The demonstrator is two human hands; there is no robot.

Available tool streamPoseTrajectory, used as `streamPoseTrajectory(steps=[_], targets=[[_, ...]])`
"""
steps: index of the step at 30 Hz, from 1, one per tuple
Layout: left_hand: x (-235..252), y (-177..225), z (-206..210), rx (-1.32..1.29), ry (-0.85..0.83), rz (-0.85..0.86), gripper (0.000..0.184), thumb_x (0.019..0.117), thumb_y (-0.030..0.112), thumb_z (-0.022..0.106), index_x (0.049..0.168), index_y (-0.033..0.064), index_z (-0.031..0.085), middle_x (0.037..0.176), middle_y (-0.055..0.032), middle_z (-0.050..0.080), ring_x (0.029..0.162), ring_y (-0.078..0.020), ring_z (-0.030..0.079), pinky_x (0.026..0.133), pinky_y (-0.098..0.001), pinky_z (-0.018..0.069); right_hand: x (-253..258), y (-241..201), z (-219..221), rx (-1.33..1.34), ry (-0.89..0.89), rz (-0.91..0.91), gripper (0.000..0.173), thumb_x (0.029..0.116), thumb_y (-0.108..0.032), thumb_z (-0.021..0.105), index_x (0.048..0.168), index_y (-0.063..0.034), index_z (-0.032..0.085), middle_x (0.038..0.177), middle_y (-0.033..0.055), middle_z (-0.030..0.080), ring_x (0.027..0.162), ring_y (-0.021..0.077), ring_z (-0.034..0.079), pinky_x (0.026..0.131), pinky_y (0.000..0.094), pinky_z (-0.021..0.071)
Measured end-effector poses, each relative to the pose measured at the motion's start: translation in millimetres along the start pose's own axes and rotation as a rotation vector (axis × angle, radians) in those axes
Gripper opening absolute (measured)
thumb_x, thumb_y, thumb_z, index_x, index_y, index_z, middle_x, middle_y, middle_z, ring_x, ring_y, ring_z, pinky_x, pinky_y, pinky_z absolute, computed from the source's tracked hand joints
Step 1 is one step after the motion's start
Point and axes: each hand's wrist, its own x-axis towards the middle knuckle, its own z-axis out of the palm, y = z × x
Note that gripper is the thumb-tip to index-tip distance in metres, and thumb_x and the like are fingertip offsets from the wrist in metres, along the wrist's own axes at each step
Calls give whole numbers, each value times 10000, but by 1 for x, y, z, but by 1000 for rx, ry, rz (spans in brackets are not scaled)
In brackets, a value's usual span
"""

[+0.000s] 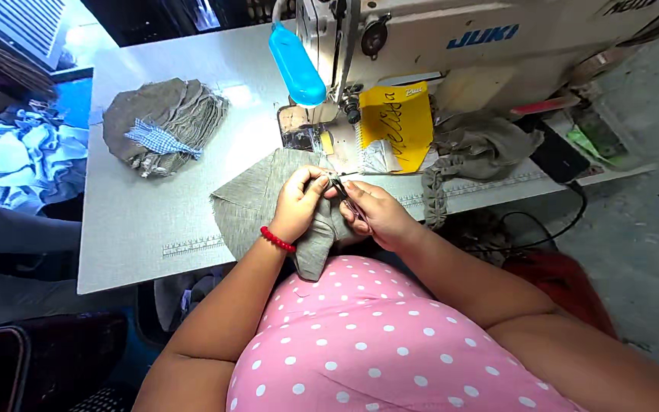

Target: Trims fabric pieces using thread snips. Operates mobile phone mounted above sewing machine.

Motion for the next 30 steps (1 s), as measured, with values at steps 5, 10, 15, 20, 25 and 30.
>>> streamPoseTrajectory(steps=[5, 10, 15, 20, 25, 30], targets=[[-3, 4, 1, -9, 13, -11, 116, 1039, 65, 543, 1028, 46, 657, 1056, -26, 667, 928, -62, 653, 831, -231, 553, 1, 2, 1, 18, 15, -36, 405, 1131, -347, 310, 1184, -91, 619, 621, -24, 479, 418, 24, 357, 398, 150, 327], [1, -2, 0, -60, 20, -1, 94, 1022, 39, 565, 1009, 15, 656, 999, -42, 672, 884, -72, 659, 817, -245, 568, 2, 3, 4, 27, 34, -59, 399, 1130, -349, 326, 1171, -89, 626, 625, -20, 479, 415, 23, 352, 391, 150, 322], [-9, 11, -2, 63, 15, -5, 104, 1047, 111, 545, 1013, 64, 632, 940, -25, 643, 751, -56, 613, 661, -196, 520, 2, 9, 8, 24, 54, -89, 397, 1126, -345, 336, 1161, -88, 636, 610, -25, 470, 420, 25, 352, 403, 155, 319], [-8, 12, -2, 73, 12, -11, 113, 1051, 118, 543, 1021, 66, 640, 976, -24, 652, 782, -59, 623, 685, -205, 531, 2, 10, 7, 26, 71, -97, 408, 1129, -338, 322, 1167, -80, 637, 613, -28, 472, 422, 22, 354, 404, 154, 323], [-7, 12, -2, 68, -3, -5, 116, 1047, 110, 546, 1010, 55, 642, 978, -36, 664, 786, -69, 634, 694, -219, 541, 3, 11, 6, 17, 62, -115, 401, 1128, -335, 323, 1162, -87, 637, 614, -30, 482, 419, 24, 357, 400, 159, 326], [-7, 11, -1, 49, 1, 24, 107, 1037, 95, 553, 1008, 55, 648, 1002, -29, 662, 812, -59, 635, 712, -206, 541, 3, 9, 6, 29, 53, -106, 393, 1129, -332, 331, 1158, -82, 633, 612, -25, 479, 417, 21, 353, 397, 154, 321]])
